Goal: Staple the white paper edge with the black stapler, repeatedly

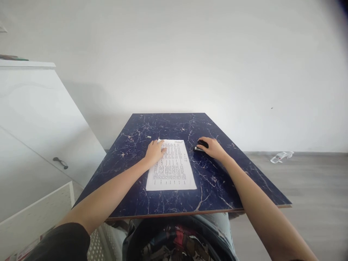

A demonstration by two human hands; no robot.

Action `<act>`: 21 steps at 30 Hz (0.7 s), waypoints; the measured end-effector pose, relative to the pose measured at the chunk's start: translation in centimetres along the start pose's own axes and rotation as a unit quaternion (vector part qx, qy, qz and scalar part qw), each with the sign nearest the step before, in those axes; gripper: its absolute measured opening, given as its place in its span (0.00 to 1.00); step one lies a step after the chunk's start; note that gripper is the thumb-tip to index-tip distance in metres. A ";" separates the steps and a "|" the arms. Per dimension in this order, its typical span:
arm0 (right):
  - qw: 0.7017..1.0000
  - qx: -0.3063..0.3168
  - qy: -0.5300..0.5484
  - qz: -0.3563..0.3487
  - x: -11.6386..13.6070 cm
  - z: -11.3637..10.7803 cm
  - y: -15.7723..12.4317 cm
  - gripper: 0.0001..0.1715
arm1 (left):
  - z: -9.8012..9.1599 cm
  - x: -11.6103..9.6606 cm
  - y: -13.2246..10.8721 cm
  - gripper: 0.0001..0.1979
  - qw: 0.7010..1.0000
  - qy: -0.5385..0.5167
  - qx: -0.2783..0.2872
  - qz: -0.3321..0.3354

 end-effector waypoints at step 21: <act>1.000 0.009 -0.003 0.002 0.1 0.0 -0.1 0.16 | -3.1 3.1 0.8 0.16 0.982 -0.168 -0.061 -0.068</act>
Point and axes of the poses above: each hand's wrist, its own y-axis towards the middle knuckle, its own z-axis out of the palm, x = y × z, the point moved 10 cm from there along y, towards the middle knuckle, and after that the axes turned 1 degree about z, right-handed, at the moved point
